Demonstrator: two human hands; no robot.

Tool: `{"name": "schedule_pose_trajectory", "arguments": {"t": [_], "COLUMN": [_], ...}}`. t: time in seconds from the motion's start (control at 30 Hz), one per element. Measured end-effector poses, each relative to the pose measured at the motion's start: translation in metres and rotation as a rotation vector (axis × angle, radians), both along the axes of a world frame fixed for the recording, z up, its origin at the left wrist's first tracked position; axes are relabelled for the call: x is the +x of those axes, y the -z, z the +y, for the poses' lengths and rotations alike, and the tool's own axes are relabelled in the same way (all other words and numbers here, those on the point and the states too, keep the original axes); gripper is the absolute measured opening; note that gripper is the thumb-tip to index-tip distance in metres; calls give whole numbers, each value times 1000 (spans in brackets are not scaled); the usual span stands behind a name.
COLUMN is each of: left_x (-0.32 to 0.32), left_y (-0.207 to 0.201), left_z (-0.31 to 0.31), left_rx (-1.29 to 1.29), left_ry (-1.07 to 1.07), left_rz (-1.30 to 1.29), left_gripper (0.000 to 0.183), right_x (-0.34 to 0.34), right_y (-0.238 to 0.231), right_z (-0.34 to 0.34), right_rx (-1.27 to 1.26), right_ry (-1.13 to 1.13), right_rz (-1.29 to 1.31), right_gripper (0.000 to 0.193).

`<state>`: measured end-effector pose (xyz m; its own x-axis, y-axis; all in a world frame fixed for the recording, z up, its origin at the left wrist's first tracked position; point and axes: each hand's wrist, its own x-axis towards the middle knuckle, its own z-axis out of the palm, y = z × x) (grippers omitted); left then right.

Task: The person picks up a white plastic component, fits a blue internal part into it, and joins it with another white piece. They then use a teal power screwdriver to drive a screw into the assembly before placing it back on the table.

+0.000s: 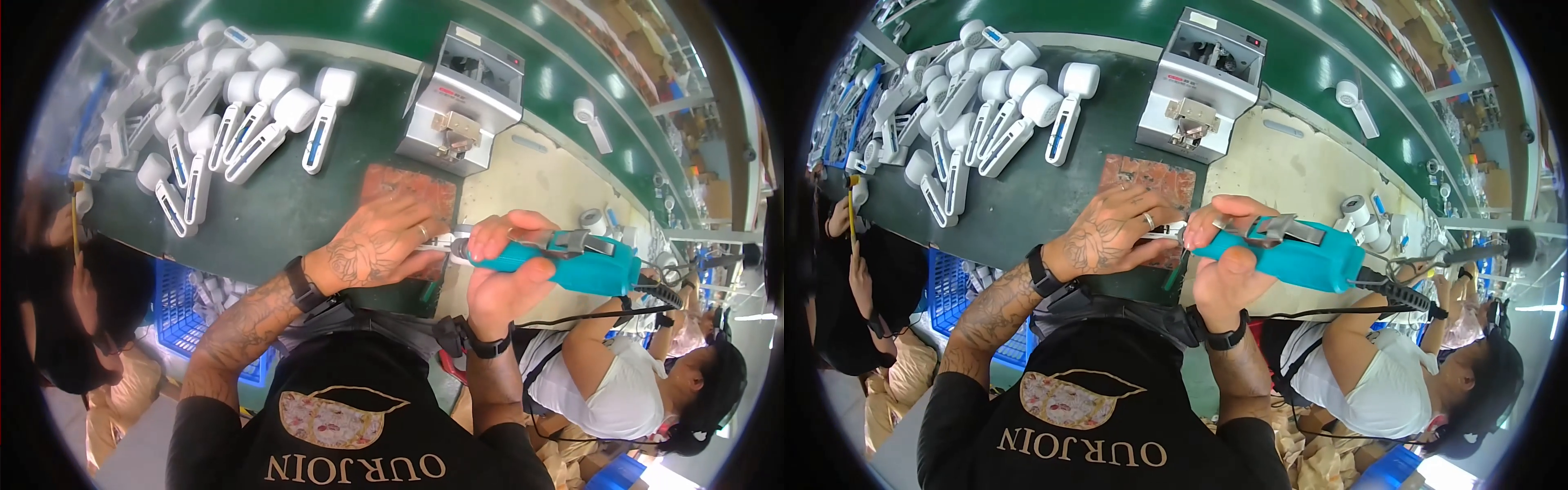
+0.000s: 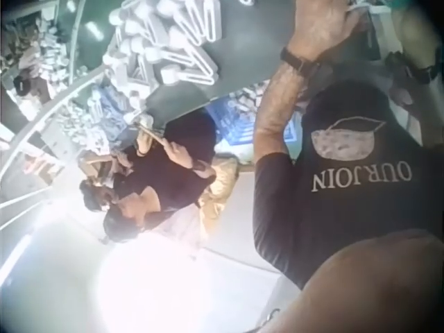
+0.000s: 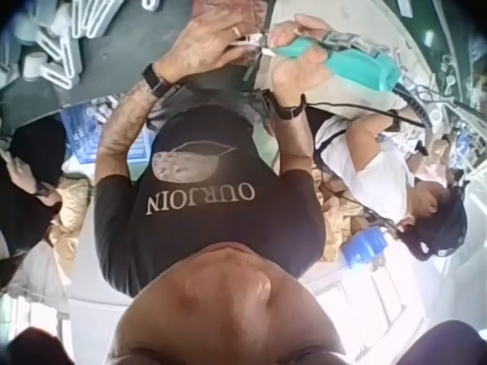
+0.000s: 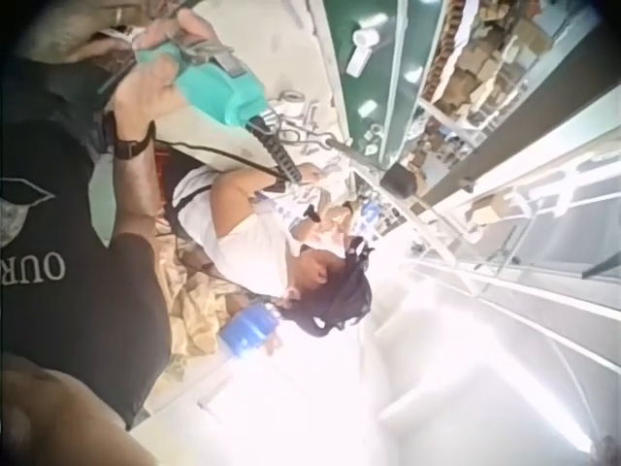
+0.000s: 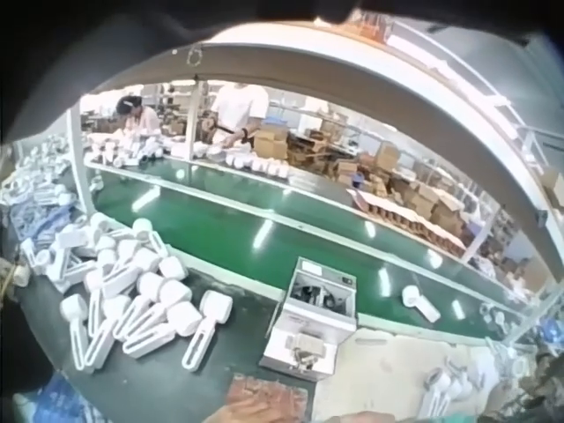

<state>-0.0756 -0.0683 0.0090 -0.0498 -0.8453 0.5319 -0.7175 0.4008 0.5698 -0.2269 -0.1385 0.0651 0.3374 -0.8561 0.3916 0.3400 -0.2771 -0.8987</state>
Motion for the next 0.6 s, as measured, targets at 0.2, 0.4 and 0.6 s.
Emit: {"name": "schedule_pose_trajectory", "arguments": {"t": [0.2,0.4,0.6], "left_x": [-2,0,1], "left_y": [8,6,11], "left_z": [3,2,1], "left_rx": [-32,1,11], "left_ry": [-65,-5,23], "left_rz": [13,-18,98], "left_gripper": [40,36,36], "right_x": [14,14,13], "right_y": [0,5,3], "right_z": [0,-3,-2], "right_rx": [-30,-26,3], "right_ry": [13,2,7], "right_rz": [17,12,13], "right_gripper": [72,73,74]}}
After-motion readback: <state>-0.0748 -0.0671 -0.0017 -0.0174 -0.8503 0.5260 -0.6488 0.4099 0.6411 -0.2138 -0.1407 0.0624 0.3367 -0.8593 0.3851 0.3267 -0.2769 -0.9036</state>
